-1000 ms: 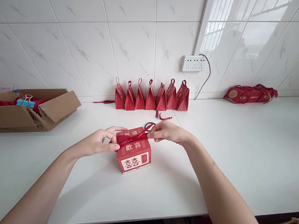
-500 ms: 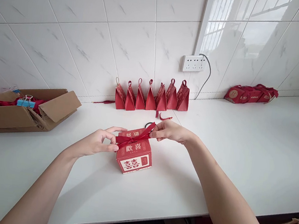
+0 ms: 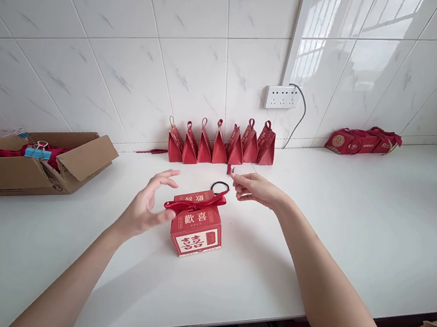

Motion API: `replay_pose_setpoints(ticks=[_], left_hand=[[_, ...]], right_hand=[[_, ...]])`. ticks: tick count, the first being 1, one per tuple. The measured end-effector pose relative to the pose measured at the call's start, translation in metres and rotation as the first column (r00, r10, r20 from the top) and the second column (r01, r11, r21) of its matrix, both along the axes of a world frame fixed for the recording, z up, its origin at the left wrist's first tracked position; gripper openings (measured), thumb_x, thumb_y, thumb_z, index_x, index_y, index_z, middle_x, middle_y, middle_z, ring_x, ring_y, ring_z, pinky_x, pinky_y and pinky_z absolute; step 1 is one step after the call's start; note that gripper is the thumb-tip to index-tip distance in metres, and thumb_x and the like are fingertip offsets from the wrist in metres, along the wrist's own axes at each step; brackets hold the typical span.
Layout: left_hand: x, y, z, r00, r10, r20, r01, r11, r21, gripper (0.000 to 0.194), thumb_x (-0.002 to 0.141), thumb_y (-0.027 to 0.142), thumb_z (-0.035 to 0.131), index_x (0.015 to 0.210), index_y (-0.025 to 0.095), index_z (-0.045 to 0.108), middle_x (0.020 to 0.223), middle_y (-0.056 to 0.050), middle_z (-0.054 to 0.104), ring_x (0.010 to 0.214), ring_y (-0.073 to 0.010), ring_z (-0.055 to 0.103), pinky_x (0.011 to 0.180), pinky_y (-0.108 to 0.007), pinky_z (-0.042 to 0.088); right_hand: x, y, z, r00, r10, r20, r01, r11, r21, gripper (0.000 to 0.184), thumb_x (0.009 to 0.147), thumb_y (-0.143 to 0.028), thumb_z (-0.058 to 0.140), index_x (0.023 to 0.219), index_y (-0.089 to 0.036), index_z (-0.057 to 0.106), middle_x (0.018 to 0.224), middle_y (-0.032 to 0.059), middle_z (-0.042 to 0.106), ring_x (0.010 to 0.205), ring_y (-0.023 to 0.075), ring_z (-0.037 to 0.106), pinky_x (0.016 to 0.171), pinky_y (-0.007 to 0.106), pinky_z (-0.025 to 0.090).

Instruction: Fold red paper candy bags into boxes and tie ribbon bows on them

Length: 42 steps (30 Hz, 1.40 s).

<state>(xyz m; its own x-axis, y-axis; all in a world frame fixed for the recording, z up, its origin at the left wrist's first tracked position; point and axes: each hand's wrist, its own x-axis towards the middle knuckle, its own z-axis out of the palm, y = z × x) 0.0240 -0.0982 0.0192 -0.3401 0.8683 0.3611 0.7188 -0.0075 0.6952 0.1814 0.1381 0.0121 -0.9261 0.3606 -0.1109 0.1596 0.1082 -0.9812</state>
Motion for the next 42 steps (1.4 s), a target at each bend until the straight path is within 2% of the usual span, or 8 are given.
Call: replay_pose_setpoints(ticks=[6, 11, 16, 23, 30, 36, 39, 42], left_hand=[[0.023, 0.005, -0.002, 0.909, -0.098, -0.406, 0.043, 0.989, -0.143, 0.054, 0.066, 0.050, 0.069, 0.110, 0.026, 0.051, 0.142, -0.006, 0.032, 0.138, -0.0326, 0.011, 0.108, -0.050, 0.013], [0.000, -0.001, 0.001, 0.872, 0.025, -0.489, -0.089, 0.990, -0.109, 0.048, 0.076, 0.027, 0.056, 0.122, 0.030, 0.044, 0.145, -0.004, 0.026, 0.139, -0.0292, 0.009, 0.107, -0.051, 0.015], [-0.015, -0.001, 0.000, 0.891, 0.277, -0.360, -0.297, 0.955, 0.001, 0.041, 0.080, 0.017, 0.040, 0.118, 0.028, 0.046, 0.141, -0.004, 0.035, 0.135, -0.0255, 0.024, 0.106, -0.049, 0.021], [0.000, 0.009, -0.003, 0.962, 0.199, -0.186, -0.215, 0.974, -0.071, 0.026, 0.089, 0.039, 0.037, 0.103, 0.028, 0.056, 0.127, 0.000, 0.052, 0.120, -0.0220, 0.045, 0.105, -0.046, 0.021], [0.002, 0.009, -0.005, 0.943, 0.228, -0.242, -0.239, 0.971, -0.016, 0.021, 0.084, 0.035, 0.044, 0.098, 0.026, 0.057, 0.104, -0.001, 0.060, 0.101, -0.0189, 0.054, 0.101, -0.043, 0.022], [-0.003, 0.005, -0.001, 0.948, 0.269, -0.171, -0.270, 0.963, 0.016, 0.021, 0.084, 0.036, 0.042, 0.089, 0.025, 0.059, 0.090, 0.001, 0.063, 0.091, -0.0187, 0.057, 0.096, -0.042, 0.025], [-0.005, 0.005, -0.001, 0.956, 0.266, -0.121, -0.268, 0.963, -0.004, 0.020, 0.084, 0.033, 0.043, 0.080, 0.024, 0.061, 0.091, 0.003, 0.066, 0.088, -0.0173, 0.057, 0.096, -0.041, 0.027], [-0.004, 0.007, -0.002, 0.965, 0.248, -0.087, -0.250, 0.968, -0.005, 0.017, 0.082, 0.032, 0.046, 0.084, 0.025, 0.061, 0.091, 0.002, 0.065, 0.090, -0.0173, 0.057, 0.095, -0.039, 0.030]], right_hand=[[-0.012, -0.017, -0.008, 0.988, 0.103, -0.114, -0.100, 0.995, 0.028, 0.037, 0.082, -0.048, 0.057, 0.101, -0.018, 0.067, 0.114, 0.0095, 0.061, 0.106, 0.0223, 0.054, 0.089, 0.035, 0.043], [-0.007, -0.018, -0.003, 0.990, 0.105, -0.096, -0.103, 0.994, 0.018, 0.043, 0.079, -0.055, 0.057, 0.079, -0.014, 0.068, 0.084, 0.0094, 0.070, 0.081, 0.0199, 0.065, 0.080, 0.034, 0.047], [-0.007, -0.014, -0.001, 0.999, 0.021, -0.036, -0.020, 0.999, 0.036, 0.049, 0.075, -0.061, 0.058, 0.061, -0.014, 0.054, 0.046, 0.0001, 0.055, 0.039, 0.0107, 0.051, 0.055, 0.029, 0.043], [-0.016, -0.033, -0.004, 0.995, 0.002, -0.104, 0.017, 0.983, 0.183, 0.038, 0.081, -0.054, 0.055, 0.088, -0.017, 0.056, 0.066, -0.0029, 0.051, 0.060, 0.0095, 0.051, 0.062, 0.026, 0.042], [-0.019, -0.047, -0.002, 0.994, 0.060, -0.092, -0.028, 0.950, 0.312, 0.027, 0.077, -0.043, 0.060, 0.080, -0.016, 0.055, 0.082, 0.0017, 0.057, 0.064, 0.0105, 0.050, 0.057, 0.025, 0.040], [-0.021, -0.049, -0.010, 0.982, -0.052, -0.181, 0.148, 0.804, 0.576, 0.019, 0.081, -0.033, 0.052, 0.073, -0.018, 0.059, 0.074, 0.0026, 0.061, 0.065, 0.0137, 0.051, 0.059, 0.028, 0.042], [-0.022, -0.052, -0.011, 0.965, -0.023, -0.261, 0.199, 0.710, 0.675, 0.018, 0.083, -0.031, 0.050, 0.074, -0.018, 0.057, 0.076, 0.0036, 0.060, 0.066, 0.0143, 0.052, 0.063, 0.030, 0.044], [-0.022, -0.055, -0.012, 0.956, 0.036, -0.291, 0.187, 0.687, 0.702, 0.021, 0.082, -0.039, 0.056, 0.081, -0.018, 0.058, 0.083, 0.0052, 0.060, 0.072, 0.0158, 0.055, 0.066, 0.031, 0.047]])
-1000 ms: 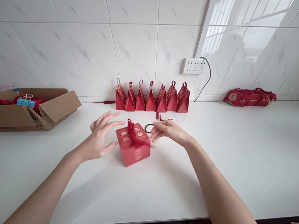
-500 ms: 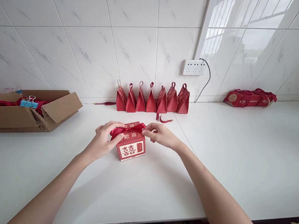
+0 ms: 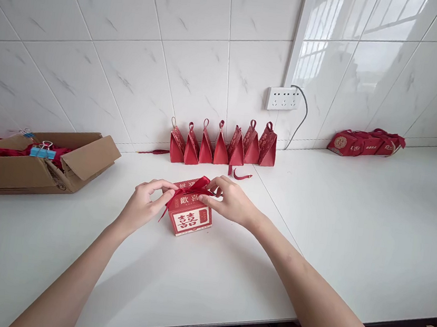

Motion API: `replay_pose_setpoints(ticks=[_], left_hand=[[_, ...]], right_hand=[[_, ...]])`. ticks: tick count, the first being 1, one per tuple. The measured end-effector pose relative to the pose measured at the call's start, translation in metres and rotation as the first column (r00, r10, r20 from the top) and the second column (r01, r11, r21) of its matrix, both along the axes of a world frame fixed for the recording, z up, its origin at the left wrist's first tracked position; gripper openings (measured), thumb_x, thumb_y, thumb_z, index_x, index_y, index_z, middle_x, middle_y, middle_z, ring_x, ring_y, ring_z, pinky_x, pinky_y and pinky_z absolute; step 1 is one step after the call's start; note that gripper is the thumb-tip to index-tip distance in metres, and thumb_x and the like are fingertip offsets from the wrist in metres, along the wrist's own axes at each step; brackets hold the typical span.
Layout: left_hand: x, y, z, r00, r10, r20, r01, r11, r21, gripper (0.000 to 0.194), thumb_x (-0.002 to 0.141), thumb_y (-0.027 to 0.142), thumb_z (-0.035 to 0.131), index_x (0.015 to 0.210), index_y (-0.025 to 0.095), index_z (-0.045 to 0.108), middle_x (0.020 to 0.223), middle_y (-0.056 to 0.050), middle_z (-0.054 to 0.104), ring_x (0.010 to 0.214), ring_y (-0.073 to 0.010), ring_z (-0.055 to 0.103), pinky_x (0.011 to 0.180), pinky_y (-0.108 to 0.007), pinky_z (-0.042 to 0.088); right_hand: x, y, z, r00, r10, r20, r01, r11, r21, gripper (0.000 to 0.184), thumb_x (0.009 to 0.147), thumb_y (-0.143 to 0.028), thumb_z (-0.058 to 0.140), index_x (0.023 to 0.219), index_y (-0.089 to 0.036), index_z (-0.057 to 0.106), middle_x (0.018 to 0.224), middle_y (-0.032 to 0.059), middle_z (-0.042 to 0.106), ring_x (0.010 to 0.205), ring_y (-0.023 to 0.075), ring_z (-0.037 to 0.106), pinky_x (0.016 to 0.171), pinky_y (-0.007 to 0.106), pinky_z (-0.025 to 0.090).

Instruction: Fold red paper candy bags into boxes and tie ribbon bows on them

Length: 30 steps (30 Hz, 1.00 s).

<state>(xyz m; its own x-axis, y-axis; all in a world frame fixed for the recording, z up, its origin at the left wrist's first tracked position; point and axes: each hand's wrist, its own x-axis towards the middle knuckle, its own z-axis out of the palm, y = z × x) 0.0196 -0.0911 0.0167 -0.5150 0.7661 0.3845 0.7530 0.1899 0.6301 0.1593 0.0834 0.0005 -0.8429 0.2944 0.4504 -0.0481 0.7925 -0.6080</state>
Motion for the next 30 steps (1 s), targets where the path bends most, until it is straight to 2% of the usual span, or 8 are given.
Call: replay_pose_setpoints(ticks=[2, 6, 9, 12, 15, 18, 22, 30], left_hand=[[0.001, 0.001, -0.001, 0.999, -0.026, -0.027, 0.026, 1.000, -0.003, 0.015, 0.080, 0.029, 0.050, 0.089, 0.025, 0.061, 0.087, 0.002, 0.064, 0.090, -0.0174, 0.056, 0.093, -0.038, 0.033], [0.004, 0.002, -0.003, 0.992, -0.042, -0.122, 0.038, 0.998, -0.040, 0.012, 0.078, 0.026, 0.053, 0.087, 0.025, 0.061, 0.083, 0.002, 0.061, 0.088, -0.0172, 0.055, 0.093, -0.039, 0.031], [0.006, 0.002, -0.003, 0.987, -0.007, -0.162, -0.004, 0.998, -0.069, 0.013, 0.083, 0.029, 0.049, 0.080, 0.024, 0.061, 0.090, 0.001, 0.061, 0.097, -0.0190, 0.053, 0.096, -0.042, 0.026], [0.006, 0.002, -0.002, 0.988, -0.021, -0.155, 0.011, 0.998, -0.064, 0.018, 0.086, 0.030, 0.045, 0.078, 0.023, 0.060, 0.098, 0.000, 0.061, 0.102, -0.0196, 0.052, 0.097, -0.042, 0.026], [0.005, 0.003, -0.003, 0.994, -0.060, -0.086, 0.057, 0.998, -0.038, 0.019, 0.088, 0.030, 0.042, 0.097, 0.025, 0.058, 0.103, 0.000, 0.062, 0.100, -0.0182, 0.055, 0.096, -0.040, 0.029], [0.003, 0.004, -0.005, 0.989, -0.102, -0.111, 0.095, 0.993, -0.067, 0.029, 0.089, 0.025, 0.039, 0.113, 0.027, 0.054, 0.102, -0.001, 0.060, 0.101, -0.0176, 0.054, 0.097, -0.039, 0.030], [0.003, 0.004, -0.008, 0.971, -0.128, -0.203, 0.102, 0.986, -0.132, 0.033, 0.089, 0.022, 0.037, 0.113, 0.030, 0.057, 0.101, -0.001, 0.056, 0.102, -0.0176, 0.051, 0.098, -0.040, 0.027], [0.007, 0.005, -0.009, 0.967, -0.094, -0.237, 0.051, 0.983, -0.179, 0.035, 0.088, 0.025, 0.037, 0.115, 0.032, 0.059, 0.102, -0.002, 0.053, 0.104, -0.0196, 0.047, 0.095, -0.044, 0.024]], right_hand=[[0.000, -0.002, 0.000, 1.000, 0.019, -0.002, -0.019, 1.000, -0.004, 0.021, 0.081, -0.039, 0.058, 0.085, -0.018, 0.060, 0.087, 0.0059, 0.059, 0.075, 0.0162, 0.057, 0.068, 0.031, 0.049], [-0.001, -0.005, 0.000, 0.999, -0.006, -0.050, 0.007, 1.000, 0.019, 0.017, 0.086, -0.026, 0.050, 0.080, -0.018, 0.063, 0.089, 0.0066, 0.059, 0.075, 0.0154, 0.058, 0.069, 0.031, 0.050], [-0.002, -0.005, -0.002, 0.996, -0.030, -0.089, 0.036, 0.997, 0.070, 0.018, 0.087, -0.022, 0.049, 0.077, -0.017, 0.063, 0.085, 0.0063, 0.061, 0.071, 0.0151, 0.058, 0.065, 0.030, 0.049], [-0.002, -0.006, -0.005, 0.981, -0.020, -0.190, 0.048, 0.989, 0.142, 0.015, 0.087, -0.021, 0.051, 0.078, -0.017, 0.062, 0.082, 0.0057, 0.060, 0.071, 0.0156, 0.057, 0.064, 0.030, 0.048], [-0.002, -0.008, -0.007, 0.947, 0.025, -0.319, 0.044, 0.977, 0.206, 0.011, 0.086, -0.023, 0.055, 0.077, -0.018, 0.059, 0.079, 0.0049, 0.059, 0.071, 0.0159, 0.056, 0.065, 0.030, 0.049], [-0.002, -0.011, -0.007, 0.909, 0.123, -0.399, 0.005, 0.952, 0.305, 0.012, 0.087, -0.024, 0.056, 0.076, -0.018, 0.057, 0.079, 0.0055, 0.060, 0.073, 0.0163, 0.055, 0.066, 0.031, 0.049], [-0.002, -0.015, -0.006, 0.883, 0.262, -0.390, -0.069, 0.894, 0.443, 0.012, 0.087, -0.024, 0.057, 0.077, -0.016, 0.057, 0.076, 0.0060, 0.062, 0.072, 0.0160, 0.056, 0.067, 0.031, 0.047], [-0.003, -0.020, -0.007, 0.851, 0.325, -0.412, -0.061, 0.841, 0.538, 0.011, 0.087, -0.022, 0.057, 0.078, -0.016, 0.056, 0.074, 0.0041, 0.065, 0.070, 0.0142, 0.057, 0.065, 0.029, 0.042]])
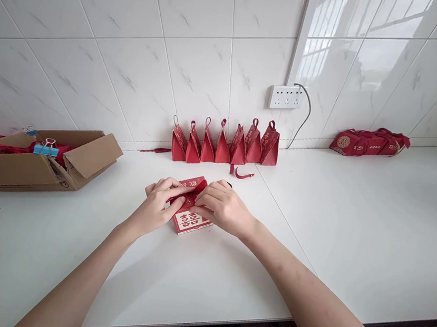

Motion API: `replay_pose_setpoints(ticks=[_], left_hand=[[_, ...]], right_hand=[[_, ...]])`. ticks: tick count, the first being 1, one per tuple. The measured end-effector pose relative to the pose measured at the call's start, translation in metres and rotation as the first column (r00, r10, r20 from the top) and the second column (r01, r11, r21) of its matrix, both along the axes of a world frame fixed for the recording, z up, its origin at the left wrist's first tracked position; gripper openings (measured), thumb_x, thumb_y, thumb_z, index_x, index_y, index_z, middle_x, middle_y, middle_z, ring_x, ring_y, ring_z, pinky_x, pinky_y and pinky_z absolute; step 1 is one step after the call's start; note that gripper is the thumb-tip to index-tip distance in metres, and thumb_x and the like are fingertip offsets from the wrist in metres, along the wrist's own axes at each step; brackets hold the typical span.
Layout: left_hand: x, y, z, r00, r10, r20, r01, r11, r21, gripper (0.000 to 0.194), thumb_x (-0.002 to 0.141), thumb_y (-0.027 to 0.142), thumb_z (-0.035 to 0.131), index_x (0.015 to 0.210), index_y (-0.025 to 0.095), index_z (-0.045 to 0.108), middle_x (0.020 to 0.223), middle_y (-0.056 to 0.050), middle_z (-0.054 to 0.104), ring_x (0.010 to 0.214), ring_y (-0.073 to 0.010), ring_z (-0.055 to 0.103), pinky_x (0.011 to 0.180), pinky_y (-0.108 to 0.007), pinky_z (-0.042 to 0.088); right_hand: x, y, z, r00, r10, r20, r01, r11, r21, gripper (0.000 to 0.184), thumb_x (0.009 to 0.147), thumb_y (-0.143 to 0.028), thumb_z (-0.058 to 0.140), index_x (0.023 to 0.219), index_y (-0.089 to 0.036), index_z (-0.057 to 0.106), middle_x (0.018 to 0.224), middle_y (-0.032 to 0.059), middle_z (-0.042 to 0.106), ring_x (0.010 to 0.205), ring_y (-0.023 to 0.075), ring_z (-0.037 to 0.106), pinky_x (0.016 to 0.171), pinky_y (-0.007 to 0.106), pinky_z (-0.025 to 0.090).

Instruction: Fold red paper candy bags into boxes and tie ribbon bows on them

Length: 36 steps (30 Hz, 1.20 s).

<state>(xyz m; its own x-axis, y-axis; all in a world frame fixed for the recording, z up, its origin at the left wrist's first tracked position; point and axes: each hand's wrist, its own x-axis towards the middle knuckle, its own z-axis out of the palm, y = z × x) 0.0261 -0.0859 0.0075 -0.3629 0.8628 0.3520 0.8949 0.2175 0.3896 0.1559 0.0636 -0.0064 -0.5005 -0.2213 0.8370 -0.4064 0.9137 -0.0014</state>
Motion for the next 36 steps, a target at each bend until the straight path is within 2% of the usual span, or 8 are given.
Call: replay_pose_setpoints(ticks=[13, 22, 28, 32, 36], left_hand=[[0.008, 0.003, 0.000, 1.000, 0.030, 0.007, -0.030, 1.000, -0.004, 0.032, 0.086, 0.027, 0.040, 0.110, 0.030, 0.061, 0.099, -0.003, 0.052, 0.104, -0.0214, 0.047, 0.094, -0.046, 0.024], [0.009, 0.005, 0.001, 0.997, 0.048, 0.066, -0.049, 0.999, 0.001, 0.029, 0.084, 0.029, 0.044, 0.106, 0.029, 0.062, 0.100, -0.003, 0.052, 0.105, -0.0214, 0.046, 0.094, -0.046, 0.024], [0.009, 0.005, 0.001, 0.996, 0.051, 0.075, -0.050, 0.999, -0.005, 0.027, 0.084, 0.033, 0.048, 0.107, 0.030, 0.062, 0.100, -0.003, 0.051, 0.103, -0.0222, 0.046, 0.095, -0.047, 0.026], [0.009, 0.005, 0.000, 0.995, 0.036, 0.095, -0.037, 0.999, 0.008, 0.027, 0.084, 0.038, 0.051, 0.108, 0.032, 0.062, 0.101, -0.003, 0.050, 0.104, -0.0231, 0.045, 0.096, -0.047, 0.028], [0.007, 0.004, -0.001, 0.982, 0.005, 0.190, -0.012, 0.999, 0.034, 0.027, 0.085, 0.037, 0.050, 0.110, 0.035, 0.061, 0.103, -0.003, 0.048, 0.109, -0.0228, 0.043, 0.100, -0.046, 0.026]], right_hand=[[0.005, -0.001, 0.003, 1.000, -0.018, 0.004, 0.018, 0.992, 0.124, 0.013, 0.090, -0.022, 0.052, 0.078, -0.017, 0.053, 0.068, 0.0028, 0.061, 0.064, 0.0145, 0.052, 0.062, 0.030, 0.037], [0.009, -0.004, 0.007, 0.999, 0.032, 0.003, -0.032, 0.991, 0.131, 0.015, 0.087, -0.017, 0.050, 0.072, -0.018, 0.050, 0.063, 0.0023, 0.058, 0.061, 0.0149, 0.049, 0.060, 0.031, 0.036], [0.014, -0.009, 0.011, 0.997, 0.047, 0.055, -0.054, 0.991, 0.124, 0.016, 0.086, -0.019, 0.049, 0.070, -0.019, 0.049, 0.063, 0.0022, 0.055, 0.062, 0.0154, 0.048, 0.060, 0.032, 0.037], [0.012, -0.019, 0.008, 0.999, 0.024, 0.023, -0.028, 0.972, 0.234, 0.018, 0.087, -0.031, 0.052, 0.077, -0.017, 0.054, 0.072, 0.0054, 0.056, 0.068, 0.0174, 0.047, 0.063, 0.033, 0.039], [0.004, -0.027, 0.000, 0.998, -0.067, -0.018, 0.069, 0.934, 0.352, 0.011, 0.088, -0.021, 0.052, 0.083, -0.014, 0.058, 0.078, 0.0056, 0.058, 0.072, 0.0166, 0.046, 0.072, 0.033, 0.041]])
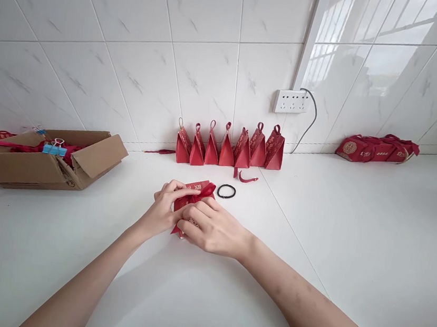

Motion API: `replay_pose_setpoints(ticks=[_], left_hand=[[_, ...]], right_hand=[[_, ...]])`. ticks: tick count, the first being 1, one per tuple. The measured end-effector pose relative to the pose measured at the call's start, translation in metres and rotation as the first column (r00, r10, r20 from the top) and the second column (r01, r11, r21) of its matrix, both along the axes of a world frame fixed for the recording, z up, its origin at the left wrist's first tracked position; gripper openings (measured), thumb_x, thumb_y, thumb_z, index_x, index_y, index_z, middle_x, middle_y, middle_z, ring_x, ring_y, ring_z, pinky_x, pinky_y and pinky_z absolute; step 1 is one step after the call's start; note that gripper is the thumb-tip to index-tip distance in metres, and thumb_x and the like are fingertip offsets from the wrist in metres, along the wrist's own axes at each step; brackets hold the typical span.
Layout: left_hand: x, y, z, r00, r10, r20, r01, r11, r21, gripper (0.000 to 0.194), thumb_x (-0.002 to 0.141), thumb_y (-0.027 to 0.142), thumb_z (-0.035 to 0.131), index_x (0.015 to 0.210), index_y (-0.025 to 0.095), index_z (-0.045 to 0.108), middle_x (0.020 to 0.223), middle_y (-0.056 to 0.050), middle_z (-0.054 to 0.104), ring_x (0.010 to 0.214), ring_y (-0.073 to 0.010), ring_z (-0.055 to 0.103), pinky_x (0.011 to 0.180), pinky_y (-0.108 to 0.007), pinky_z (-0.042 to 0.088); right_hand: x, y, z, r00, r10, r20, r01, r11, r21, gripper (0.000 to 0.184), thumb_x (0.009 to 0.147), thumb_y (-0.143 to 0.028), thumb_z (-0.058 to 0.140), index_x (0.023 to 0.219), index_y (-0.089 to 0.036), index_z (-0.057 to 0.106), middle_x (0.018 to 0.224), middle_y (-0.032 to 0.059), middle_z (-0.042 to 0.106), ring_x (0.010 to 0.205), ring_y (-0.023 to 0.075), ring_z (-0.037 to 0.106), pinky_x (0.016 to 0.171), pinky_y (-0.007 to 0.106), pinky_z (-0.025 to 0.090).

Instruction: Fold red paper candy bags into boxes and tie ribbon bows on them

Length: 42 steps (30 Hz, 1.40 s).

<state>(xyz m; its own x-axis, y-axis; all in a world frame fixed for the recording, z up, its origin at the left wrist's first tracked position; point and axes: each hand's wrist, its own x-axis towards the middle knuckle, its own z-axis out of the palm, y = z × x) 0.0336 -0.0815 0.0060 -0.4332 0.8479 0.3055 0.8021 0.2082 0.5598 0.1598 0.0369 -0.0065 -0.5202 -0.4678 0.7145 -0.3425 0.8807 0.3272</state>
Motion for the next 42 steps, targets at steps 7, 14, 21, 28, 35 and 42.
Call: replay_pose_setpoints(ticks=[7, 14, 21, 28, 35, 42], left_hand=[[-0.001, 0.001, 0.000, 1.000, 0.014, 0.025, -0.014, 1.000, -0.014, 0.029, 0.090, 0.032, 0.041, 0.109, 0.036, 0.063, 0.102, -0.003, 0.049, 0.110, -0.0223, 0.042, 0.101, -0.048, 0.024], [0.000, 0.002, -0.001, 0.999, 0.019, -0.037, -0.020, 0.999, -0.031, 0.027, 0.087, 0.035, 0.047, 0.109, 0.035, 0.062, 0.101, -0.003, 0.049, 0.108, -0.0227, 0.043, 0.099, -0.048, 0.026], [0.002, 0.001, 0.000, 0.999, 0.025, -0.035, -0.026, 0.999, -0.032, 0.029, 0.086, 0.039, 0.048, 0.111, 0.033, 0.061, 0.101, -0.004, 0.048, 0.107, -0.0229, 0.043, 0.098, -0.047, 0.026], [0.003, 0.003, -0.004, 0.999, -0.027, -0.029, 0.028, 0.999, 0.041, 0.030, 0.084, 0.035, 0.050, 0.112, 0.030, 0.061, 0.102, -0.004, 0.047, 0.109, -0.0228, 0.042, 0.103, -0.045, 0.024], [-0.002, 0.002, -0.004, 0.983, -0.049, 0.176, 0.015, 0.981, 0.193, 0.033, 0.080, 0.037, 0.053, 0.111, 0.024, 0.055, 0.106, -0.005, 0.051, 0.108, -0.0215, 0.044, 0.096, -0.036, 0.035], [-0.023, -0.004, 0.005, 0.916, 0.131, 0.379, -0.171, 0.982, 0.076, 0.021, 0.077, 0.039, 0.051, 0.077, 0.019, 0.056, 0.098, -0.004, 0.056, 0.088, -0.0194, 0.052, 0.078, -0.030, 0.039]], right_hand=[[-0.004, 0.000, -0.005, 0.999, -0.035, -0.018, 0.033, 0.997, -0.073, 0.015, 0.087, -0.009, 0.049, 0.075, -0.016, 0.057, 0.074, 0.0033, 0.055, 0.067, 0.0138, 0.044, 0.068, 0.029, 0.040], [-0.001, 0.002, -0.005, 0.994, 0.105, -0.017, -0.106, 0.988, -0.110, 0.012, 0.078, -0.008, 0.049, 0.071, -0.017, 0.051, 0.070, 0.0032, 0.053, 0.065, 0.0144, 0.043, 0.061, 0.029, 0.039], [0.001, 0.009, 0.000, 0.988, 0.151, 0.030, -0.124, 0.896, -0.425, 0.003, 0.079, -0.019, 0.046, 0.081, -0.020, 0.048, 0.073, 0.0037, 0.053, 0.067, 0.0169, 0.048, 0.065, 0.034, 0.042], [-0.018, 0.033, -0.002, 0.893, 0.001, 0.450, 0.447, 0.109, -0.888, 0.036, 0.079, -0.053, 0.054, 0.090, -0.018, 0.053, 0.081, 0.0045, 0.060, 0.072, 0.0176, 0.058, 0.062, 0.030, 0.045], [-0.017, 0.025, 0.002, 0.906, 0.260, 0.335, 0.381, -0.151, -0.912, 0.041, 0.063, -0.055, 0.067, 0.067, -0.018, 0.051, 0.067, -0.0009, 0.058, 0.059, 0.0119, 0.053, 0.052, 0.024, 0.038], [-0.017, 0.026, 0.001, 0.903, 0.379, 0.204, 0.331, -0.309, -0.891, 0.044, 0.057, -0.053, 0.074, 0.067, -0.016, 0.052, 0.067, -0.0016, 0.059, 0.061, 0.0105, 0.054, 0.060, 0.025, 0.040]])
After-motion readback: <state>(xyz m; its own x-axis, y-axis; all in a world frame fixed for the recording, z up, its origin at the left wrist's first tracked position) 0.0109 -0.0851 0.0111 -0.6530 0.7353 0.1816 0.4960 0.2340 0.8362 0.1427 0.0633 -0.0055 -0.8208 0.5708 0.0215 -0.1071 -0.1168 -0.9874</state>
